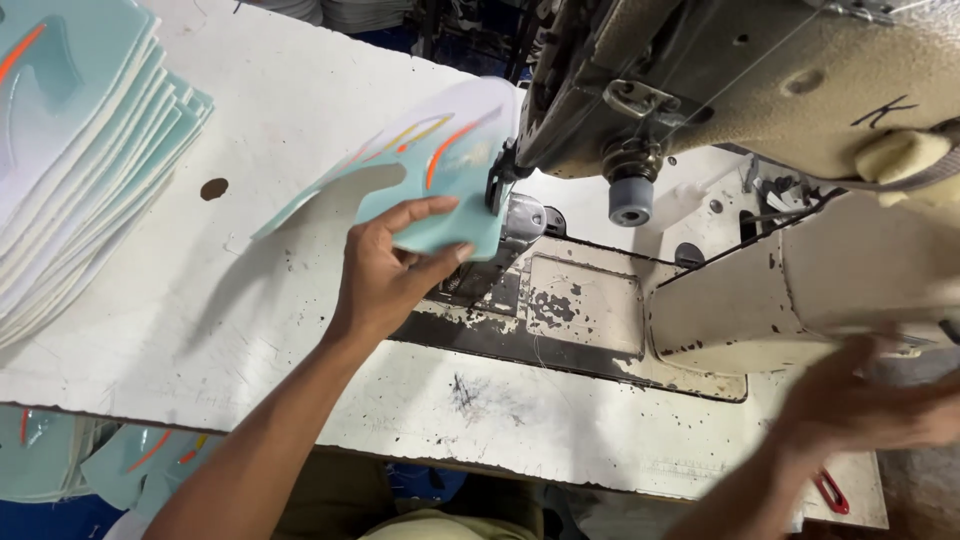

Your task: The person repeatedly feeds light blue plastic face masks with orange and yellow markings through a sewing machine to stitch along the edges. The person handles each mask one at a time, guiding it under the needle and then placing it aside after sewing.

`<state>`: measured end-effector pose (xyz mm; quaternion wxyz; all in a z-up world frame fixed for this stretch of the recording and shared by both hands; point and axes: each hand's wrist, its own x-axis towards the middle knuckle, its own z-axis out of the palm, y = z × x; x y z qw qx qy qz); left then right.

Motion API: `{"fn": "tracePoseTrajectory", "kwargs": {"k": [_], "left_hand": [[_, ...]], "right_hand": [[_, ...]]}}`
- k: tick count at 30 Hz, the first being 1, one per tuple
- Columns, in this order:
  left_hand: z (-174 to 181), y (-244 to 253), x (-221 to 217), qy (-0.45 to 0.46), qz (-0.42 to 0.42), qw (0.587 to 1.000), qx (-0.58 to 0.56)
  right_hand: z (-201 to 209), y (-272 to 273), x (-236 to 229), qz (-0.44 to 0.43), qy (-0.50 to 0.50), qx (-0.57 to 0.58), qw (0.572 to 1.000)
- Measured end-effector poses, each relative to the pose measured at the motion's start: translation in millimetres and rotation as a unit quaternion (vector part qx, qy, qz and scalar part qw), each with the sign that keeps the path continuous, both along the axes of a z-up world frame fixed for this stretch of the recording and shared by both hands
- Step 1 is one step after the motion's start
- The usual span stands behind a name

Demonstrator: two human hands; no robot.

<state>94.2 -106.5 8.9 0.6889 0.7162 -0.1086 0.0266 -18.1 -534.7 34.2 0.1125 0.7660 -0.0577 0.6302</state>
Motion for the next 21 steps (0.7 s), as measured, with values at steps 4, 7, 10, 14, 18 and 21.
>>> {"fn": "tracePoseTrajectory", "kwargs": {"k": [4, 7, 10, 14, 18, 21], "left_hand": [[-4, -2, 24, -0.064, -0.017, 0.998, 0.000], [0, -5, 39, -0.043, -0.038, 0.998, -0.012], [2, -3, 56, -0.097, -0.063, 0.993, -0.015], [7, -1, 75, -0.054, -0.128, 0.990, 0.008], [10, 3, 58, -0.001, -0.092, 0.992, 0.083], [-7, 42, 49, -0.091, 0.014, 0.987, 0.130]], "right_hand": [[-32, -52, -11, -0.038, 0.042, -0.015, 0.998], [-44, -60, -2, -0.040, 0.024, -0.026, 0.999], [-48, -45, 2, 0.003, -0.022, 0.010, 1.000], [-30, 1, 4, -0.002, -0.024, -0.011, 1.000], [-14, 1, -1, -0.005, -0.008, -0.035, 0.999], [14, 18, -11, 0.010, 0.014, -0.021, 1.000]]}}
